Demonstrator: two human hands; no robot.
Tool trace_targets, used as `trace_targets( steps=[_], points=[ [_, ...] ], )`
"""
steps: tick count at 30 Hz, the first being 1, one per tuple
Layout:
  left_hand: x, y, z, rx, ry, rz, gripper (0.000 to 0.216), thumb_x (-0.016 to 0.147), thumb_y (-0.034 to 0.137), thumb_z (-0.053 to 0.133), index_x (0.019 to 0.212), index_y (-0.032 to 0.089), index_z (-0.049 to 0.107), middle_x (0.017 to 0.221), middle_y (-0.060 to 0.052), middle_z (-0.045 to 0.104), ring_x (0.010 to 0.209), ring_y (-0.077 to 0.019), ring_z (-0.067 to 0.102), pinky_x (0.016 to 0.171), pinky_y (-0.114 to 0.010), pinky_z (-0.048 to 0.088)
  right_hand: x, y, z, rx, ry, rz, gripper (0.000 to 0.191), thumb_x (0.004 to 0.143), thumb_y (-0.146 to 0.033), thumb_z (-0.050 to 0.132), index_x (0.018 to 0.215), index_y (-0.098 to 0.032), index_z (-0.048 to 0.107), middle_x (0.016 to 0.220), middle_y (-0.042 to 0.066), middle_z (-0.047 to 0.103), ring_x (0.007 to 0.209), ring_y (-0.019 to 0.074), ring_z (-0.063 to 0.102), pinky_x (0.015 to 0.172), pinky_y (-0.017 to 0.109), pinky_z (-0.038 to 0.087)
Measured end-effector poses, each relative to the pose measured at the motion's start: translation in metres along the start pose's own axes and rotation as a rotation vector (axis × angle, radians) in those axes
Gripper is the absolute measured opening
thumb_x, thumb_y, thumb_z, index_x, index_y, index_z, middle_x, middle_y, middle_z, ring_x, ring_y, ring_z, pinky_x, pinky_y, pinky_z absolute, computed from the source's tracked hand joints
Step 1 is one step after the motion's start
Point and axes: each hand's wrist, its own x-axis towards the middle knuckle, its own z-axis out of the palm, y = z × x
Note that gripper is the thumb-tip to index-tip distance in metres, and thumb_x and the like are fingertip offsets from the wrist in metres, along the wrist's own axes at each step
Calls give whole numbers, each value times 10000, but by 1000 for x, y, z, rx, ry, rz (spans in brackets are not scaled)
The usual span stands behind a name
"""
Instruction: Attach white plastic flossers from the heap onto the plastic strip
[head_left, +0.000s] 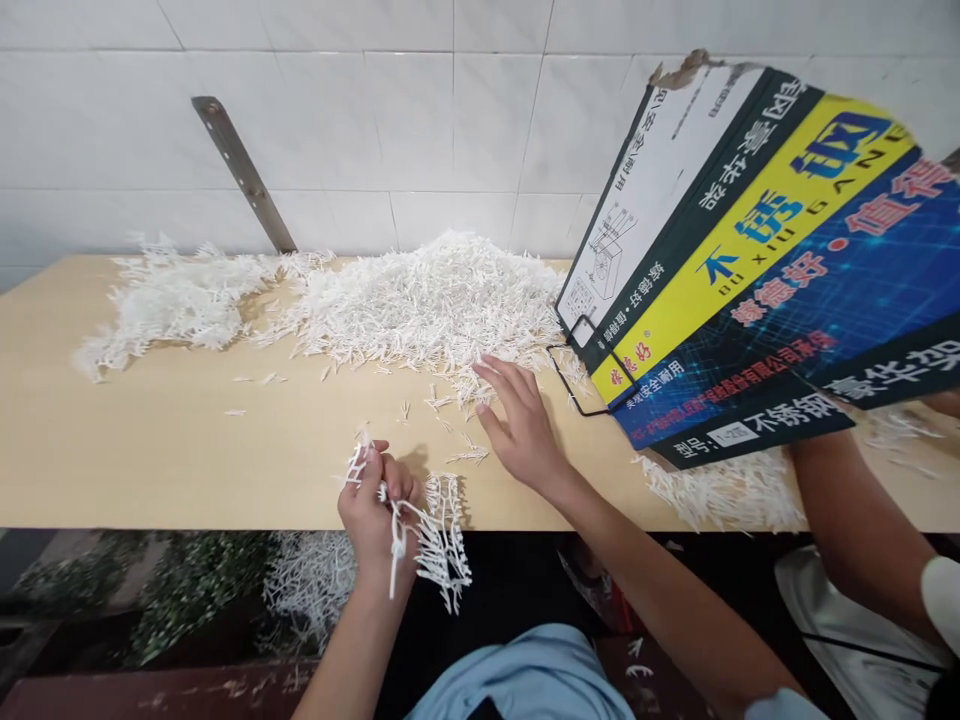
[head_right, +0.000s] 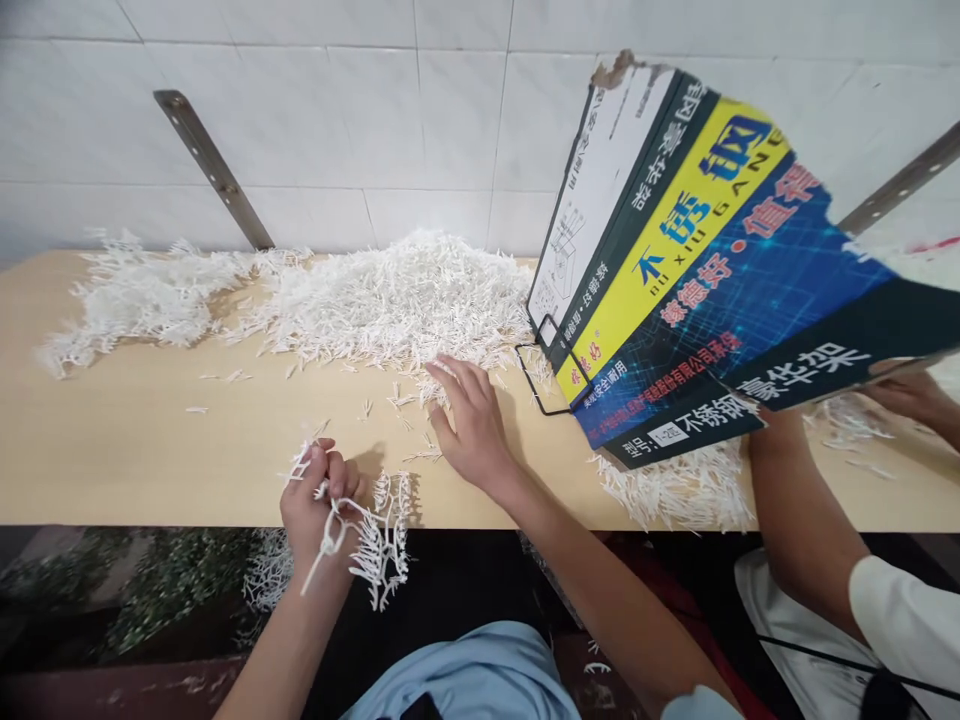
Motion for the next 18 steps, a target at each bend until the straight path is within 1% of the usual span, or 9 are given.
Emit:
trace_targets(
  steps=[1,3,4,6,9,13,15,16,18],
  points=[
    [1,4,1,-76,-5,-28,217,886,352,760,922,184,627,475,96,388,398,-66,295,405,-178,281,-13,-13,-1,87,-61,-13,453,996,-277,525,1445,-306,573,1505,72,574,1428,309,474,1200,539,383],
    [3,11,1,-180,-25,-95,151,934,317,707,928,191,624,489,83,407,404,-75,317,405,-180,305,-45,-36,-1,318,-196,54,480,1024,-321,501,1504,-325,499,1501,77,583,1356,287,567,1088,466,519],
    [4,14,1,-223,-34,-143,121,956,296,679,929,193,622,499,79,411,409,-78,332,409,-180,320,-62,-45,0,399,-228,59,515,1014,-353,528,1525,-328,467,1507,85,578,1337,289,588,1065,456,541],
    [3,17,3,-302,-57,-264,104,996,244,614,906,193,605,512,75,407,416,-80,349,413,-177,332,-92,-56,6,452,-255,26,572,958,-389,620,1510,-321,483,1507,97,574,1392,315,543,1139,492,490],
    [0,14,11,-386,-62,-417,226,1045,170,482,835,182,563,512,73,390,413,-71,340,419,-164,335,-121,-63,18,407,-176,-29,620,882,-274,682,1475,-328,506,1490,99,579,1416,327,514,1179,538,442],
    [-6,-4,29,-399,23,-505,308,1073,186,388,813,185,553,493,75,367,389,-77,314,401,-177,317,-129,-61,25,257,29,-76,647,846,-153,714,1431,-358,529,1399,104,628,1311,306,594,1089,510,516],
    [-9,-14,38,-354,44,-530,293,1065,216,411,819,192,566,481,78,356,379,-83,311,392,-186,309,-129,-57,19,200,69,-100,567,870,-130,681,1381,-348,571,1322,105,667,1221,285,642,1020,473,553],
    [-10,-17,42,-329,44,-530,275,1055,223,436,816,192,568,488,75,370,387,-82,335,405,-185,333,-129,-55,14,190,72,-97,502,890,-120,645,1342,-334,598,1264,101,692,1158,271,668,977,448,569],
    [-13,-20,49,-285,41,-500,227,1019,220,495,804,188,562,566,47,488,475,-87,479,504,-194,455,-131,-47,-1,200,77,-33,337,933,-139,580,1224,-291,656,1089,85,731,981,239,703,860,389,583]
  ],
)
